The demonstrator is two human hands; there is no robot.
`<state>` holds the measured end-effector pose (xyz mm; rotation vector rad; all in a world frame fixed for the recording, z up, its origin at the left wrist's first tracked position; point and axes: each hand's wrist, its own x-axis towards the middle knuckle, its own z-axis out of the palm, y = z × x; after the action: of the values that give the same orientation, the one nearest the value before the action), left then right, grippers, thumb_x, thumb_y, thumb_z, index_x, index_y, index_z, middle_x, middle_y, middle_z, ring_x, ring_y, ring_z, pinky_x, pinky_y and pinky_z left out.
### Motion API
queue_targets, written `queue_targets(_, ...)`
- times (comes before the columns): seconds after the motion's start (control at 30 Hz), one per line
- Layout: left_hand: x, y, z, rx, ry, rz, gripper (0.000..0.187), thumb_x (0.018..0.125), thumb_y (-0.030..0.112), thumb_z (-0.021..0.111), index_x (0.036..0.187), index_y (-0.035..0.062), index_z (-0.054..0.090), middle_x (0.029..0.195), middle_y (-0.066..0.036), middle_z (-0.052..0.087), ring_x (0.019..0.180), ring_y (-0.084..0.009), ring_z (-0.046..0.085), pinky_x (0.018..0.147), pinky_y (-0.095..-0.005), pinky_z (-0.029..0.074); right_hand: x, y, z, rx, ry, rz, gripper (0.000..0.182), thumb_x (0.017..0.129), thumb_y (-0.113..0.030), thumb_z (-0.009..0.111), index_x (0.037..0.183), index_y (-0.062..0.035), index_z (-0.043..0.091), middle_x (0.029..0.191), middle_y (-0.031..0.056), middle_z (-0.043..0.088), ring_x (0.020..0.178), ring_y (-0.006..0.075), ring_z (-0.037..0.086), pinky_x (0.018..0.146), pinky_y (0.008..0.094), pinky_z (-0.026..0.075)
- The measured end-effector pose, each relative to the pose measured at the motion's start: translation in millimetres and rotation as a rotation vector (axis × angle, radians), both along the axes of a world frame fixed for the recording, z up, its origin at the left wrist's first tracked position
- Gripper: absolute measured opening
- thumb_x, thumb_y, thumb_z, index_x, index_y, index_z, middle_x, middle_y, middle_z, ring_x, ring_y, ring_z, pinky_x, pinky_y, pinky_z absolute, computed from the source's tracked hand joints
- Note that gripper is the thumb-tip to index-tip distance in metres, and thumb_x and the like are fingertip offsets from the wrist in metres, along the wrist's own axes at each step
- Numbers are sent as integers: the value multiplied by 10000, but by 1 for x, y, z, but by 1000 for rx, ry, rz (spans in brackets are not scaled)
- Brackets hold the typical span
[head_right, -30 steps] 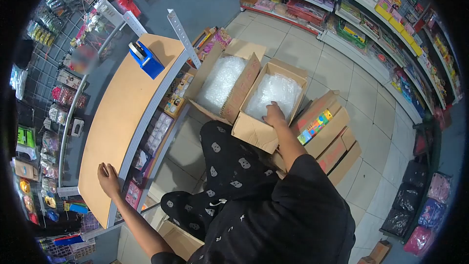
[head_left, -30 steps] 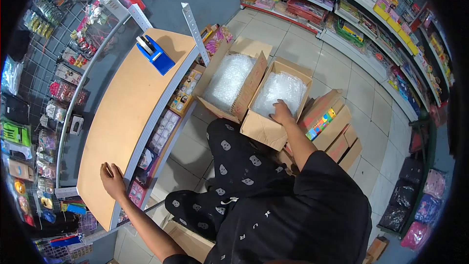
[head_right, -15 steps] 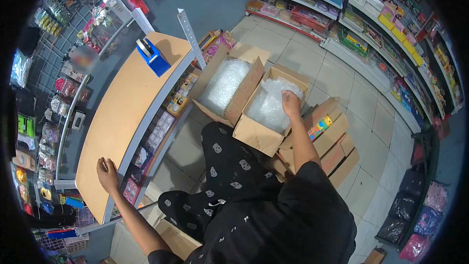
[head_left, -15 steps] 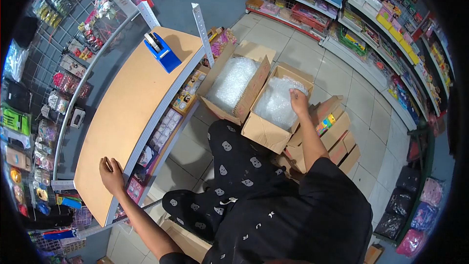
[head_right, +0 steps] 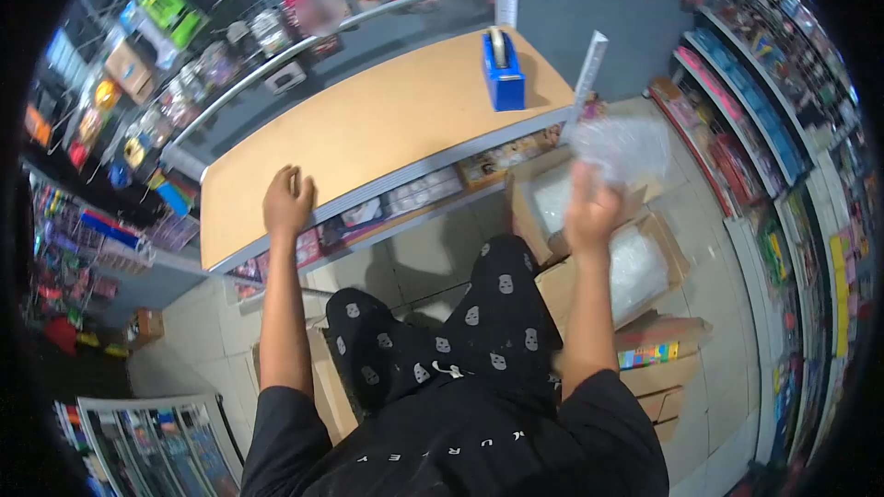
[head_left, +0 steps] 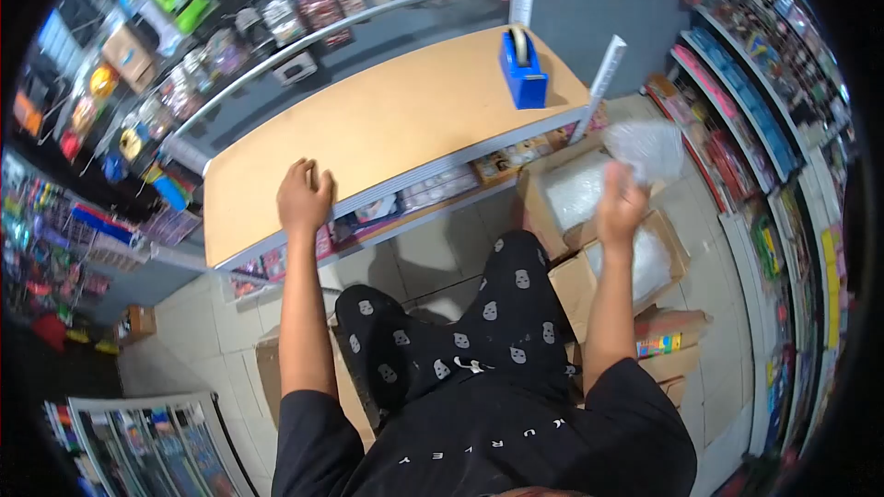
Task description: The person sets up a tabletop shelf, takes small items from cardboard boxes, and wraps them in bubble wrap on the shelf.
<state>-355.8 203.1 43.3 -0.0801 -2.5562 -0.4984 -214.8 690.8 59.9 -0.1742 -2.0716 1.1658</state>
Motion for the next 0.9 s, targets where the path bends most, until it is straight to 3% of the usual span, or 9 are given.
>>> queue_targets(0.03, 2, 2, 2, 6, 14, -3, 422, 906, 361, 676, 1159, 27, 720, 1299, -180, 677, 1202, -374, 637, 1048, -462, 492, -25, -40, 25, 124, 206, 124, 312, 1034, -121, 610, 1282, 64, 652, 1266, 157, 706, 1141, 241, 649, 1005, 342, 478)
queue_targets(0.13, 4, 4, 4, 22, -6, 18, 435, 901, 370, 673, 1156, 20, 721, 1299, -179, 675, 1184, -383, 639, 1043, -471, 489, -111, -101, 30, 545, 29, 499, 332, 968, -216, 689, 1273, -86, 686, 1299, 183, 653, 1240, 344, 566, 1079, 487, 415)
queue_targets(0.27, 5, 2, 4, 57, -31, 22, 445, 895, 373, 672, 1156, 17, 721, 1305, -187, 673, 1207, -381, 627, 1063, -477, 473, -175, -141, -4, 910, -252, 764, 458, 985, -469, 628, 1408, -294, 655, 1574, 198, 460, 1474, 428, 396, 1214, 625, 246)
queue_targets(0.37, 1, -2, 0, 38, -44, 23, 452, 894, 365, 665, 1176, 15, 717, 1325, -181, 667, 1255, -368, 606, 1090, -480, 451, -189, -134, -7, 906, -349, 830, 473, 997, -556, 572, 1420, -356, 639, 1647, 165, 372, 1525, 419, 318, 1240, 634, 167)
queue_targets(0.47, 8, 3, 9, 57, -121, 51, 477, 911, 392, 631, 1215, 32, 708, 1378, -155, 643, 1348, -349, 547, 1145, -467, 401, -193, -132, 0, 807, -454, 888, 488, 997, -560, 576, 1391, -286, 667, 1650, 141, 379, 1531, 391, 315, 1235, 643, 173)
queue_targets(0.57, 4, 4, 8, 59, -138, 58, 485, 916, 403, 616, 1232, 45, 702, 1402, -145, 628, 1377, -343, 525, 1168, -474, 376, -229, -133, 2, 592, -550, 894, 526, 978, -578, 591, 1373, -241, 677, 1624, 148, 416, 1512, 369, 350, 1223, 643, 209)
queue_targets(0.7, 6, 2, 7, 50, -137, 62, 487, 915, 401, 617, 1251, 56, 693, 1414, -139, 621, 1387, -339, 519, 1181, -497, 357, -216, -169, 10, 680, -380, 542, 646, 924, -642, 614, 1435, -246, 617, 1614, 158, 418, 1487, 386, 371, 1203, 656, 246)
queue_targets(0.73, 6, 2, 7, 49, -137, 60, 488, 915, 400, 617, 1252, 56, 693, 1415, -139, 620, 1387, -340, 518, 1181, -496, 357, -217, -177, 7, 825, -509, 460, 800, 889, -752, 564, 1549, -307, 481, 1674, 155, 317, 1531, 433, 277, 1209, 680, 207)
queue_targets(0.9, 6, 1, 7, 39, -132, 48, 492, 919, 404, 617, 1259, 56, 689, 1425, -142, 614, 1392, -346, 513, 1182, -495, 355, -228, -181, 12, 986, -640, 487, 874, 889, -844, 436, 1620, -377, 329, 1726, 136, 186, 1571, 467, 136, 1221, 707, 119)
